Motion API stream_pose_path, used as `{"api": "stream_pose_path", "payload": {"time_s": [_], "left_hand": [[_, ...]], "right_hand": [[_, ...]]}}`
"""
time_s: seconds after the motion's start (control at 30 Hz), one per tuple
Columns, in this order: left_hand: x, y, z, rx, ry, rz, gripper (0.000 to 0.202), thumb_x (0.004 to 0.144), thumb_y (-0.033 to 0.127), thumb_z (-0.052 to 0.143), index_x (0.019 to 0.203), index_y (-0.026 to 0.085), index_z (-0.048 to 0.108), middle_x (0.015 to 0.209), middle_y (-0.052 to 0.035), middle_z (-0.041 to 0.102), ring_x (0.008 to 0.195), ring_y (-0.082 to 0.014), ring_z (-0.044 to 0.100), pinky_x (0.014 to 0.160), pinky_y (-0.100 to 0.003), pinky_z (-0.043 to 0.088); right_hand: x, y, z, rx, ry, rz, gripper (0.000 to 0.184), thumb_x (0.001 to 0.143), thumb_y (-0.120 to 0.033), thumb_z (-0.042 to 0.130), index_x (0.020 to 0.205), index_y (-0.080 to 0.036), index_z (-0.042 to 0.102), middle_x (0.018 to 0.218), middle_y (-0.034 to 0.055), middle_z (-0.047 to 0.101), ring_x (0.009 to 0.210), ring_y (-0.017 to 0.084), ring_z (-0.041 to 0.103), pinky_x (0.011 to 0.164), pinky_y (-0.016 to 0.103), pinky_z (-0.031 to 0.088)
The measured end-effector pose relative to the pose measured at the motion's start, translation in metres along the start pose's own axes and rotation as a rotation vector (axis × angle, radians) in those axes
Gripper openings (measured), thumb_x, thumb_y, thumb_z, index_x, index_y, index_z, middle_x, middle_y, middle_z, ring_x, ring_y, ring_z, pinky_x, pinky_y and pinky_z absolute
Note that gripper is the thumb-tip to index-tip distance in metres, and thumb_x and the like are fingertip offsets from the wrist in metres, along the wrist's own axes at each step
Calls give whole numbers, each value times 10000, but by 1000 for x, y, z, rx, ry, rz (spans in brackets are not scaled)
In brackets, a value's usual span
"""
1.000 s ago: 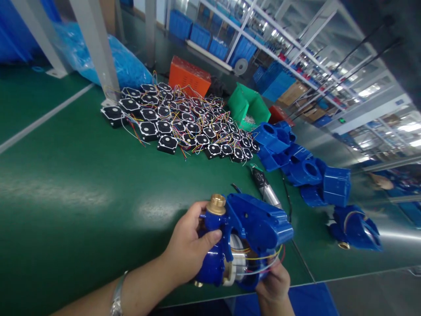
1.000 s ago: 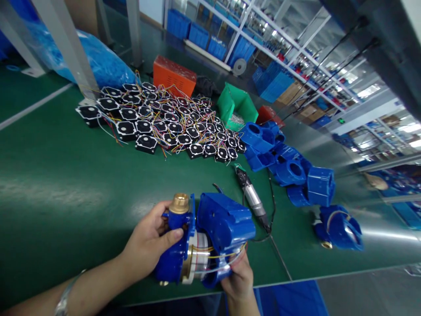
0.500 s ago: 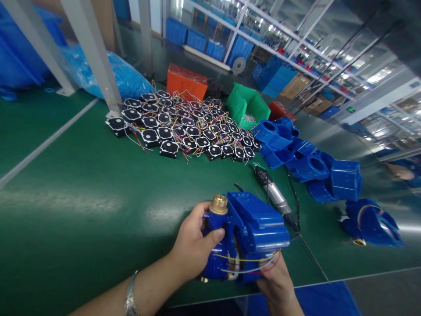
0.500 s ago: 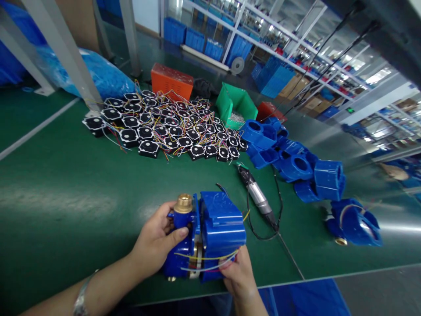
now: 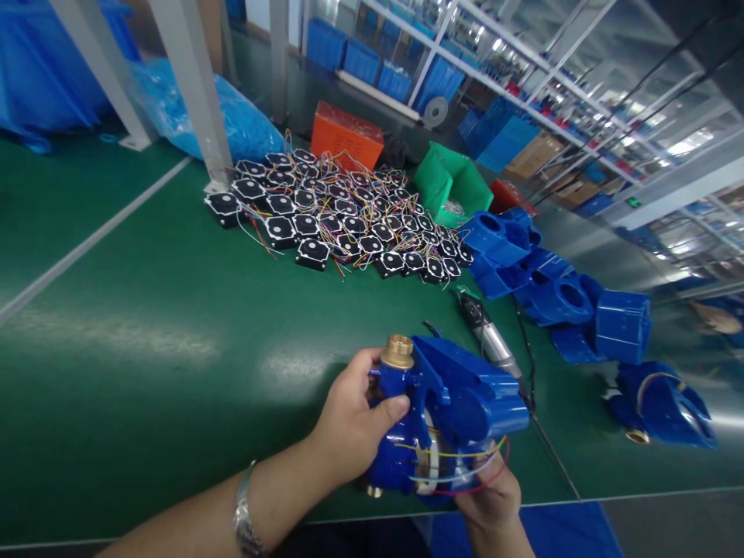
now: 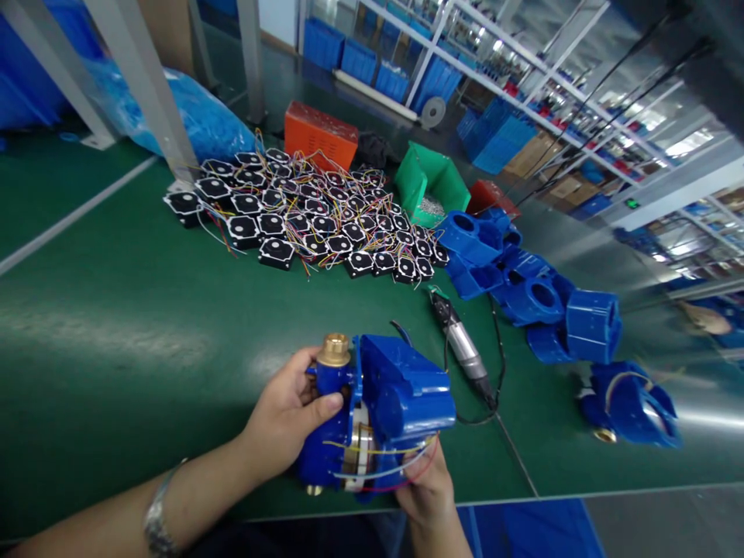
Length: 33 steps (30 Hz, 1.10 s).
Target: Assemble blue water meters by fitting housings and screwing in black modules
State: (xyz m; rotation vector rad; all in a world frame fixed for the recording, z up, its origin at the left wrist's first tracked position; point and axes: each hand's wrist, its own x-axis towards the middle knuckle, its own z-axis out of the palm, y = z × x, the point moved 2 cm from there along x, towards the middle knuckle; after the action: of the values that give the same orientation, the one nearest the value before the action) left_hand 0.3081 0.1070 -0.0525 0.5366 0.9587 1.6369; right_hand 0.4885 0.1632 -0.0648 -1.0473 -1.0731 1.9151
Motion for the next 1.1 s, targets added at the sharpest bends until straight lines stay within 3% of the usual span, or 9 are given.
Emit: {"api": "stream_pose_path", "payload": {"time_s": [0.27,0.6,0.8,0.93,1.1], "left_hand": [[1,3,-1,29,16,10,352,704,199,600,1027,187,462,912,-26,585,809,-156,565,728,-273,433],[3,-1,-2,39,14,63,381,721,206,594,1076,183,460,963,-37,596,887,-182,557,799,-297,418],[6,2,-4,-4,7,42,411,713,175,604,1101,179,469,1012,-40,609,917,-177,560,827,-284,410],[8,2,-3,-30,22,6,426,693,170,622,1094,164,478,1018,-47,614,942,-182,557,837,-277,406],[8,2,-2,-26,31,18,444,713,210,614,1128,164,461,1054,-67,598,973,-209,548,863,-307,396]], "right_hand": [[1,-13,16,-65,-49,-1,640,496,-427,801,1065,-222,593,773,71,611,766,277,583,814,438,451],[-8,-17,46,-171,-25,63,674,517,-388,801,1091,-146,545,917,104,578,922,280,529,829,377,449],[-3,-15,36,-423,-63,-70,579,532,-500,775,912,-117,567,968,122,555,925,277,524,837,366,444],[0,-15,28,-694,-73,-180,497,566,-464,754,854,-109,562,965,123,554,856,242,547,803,323,462],[3,-11,37,-554,-114,-110,581,576,-467,757,977,-128,510,994,124,542,881,254,543,804,341,466]]}}
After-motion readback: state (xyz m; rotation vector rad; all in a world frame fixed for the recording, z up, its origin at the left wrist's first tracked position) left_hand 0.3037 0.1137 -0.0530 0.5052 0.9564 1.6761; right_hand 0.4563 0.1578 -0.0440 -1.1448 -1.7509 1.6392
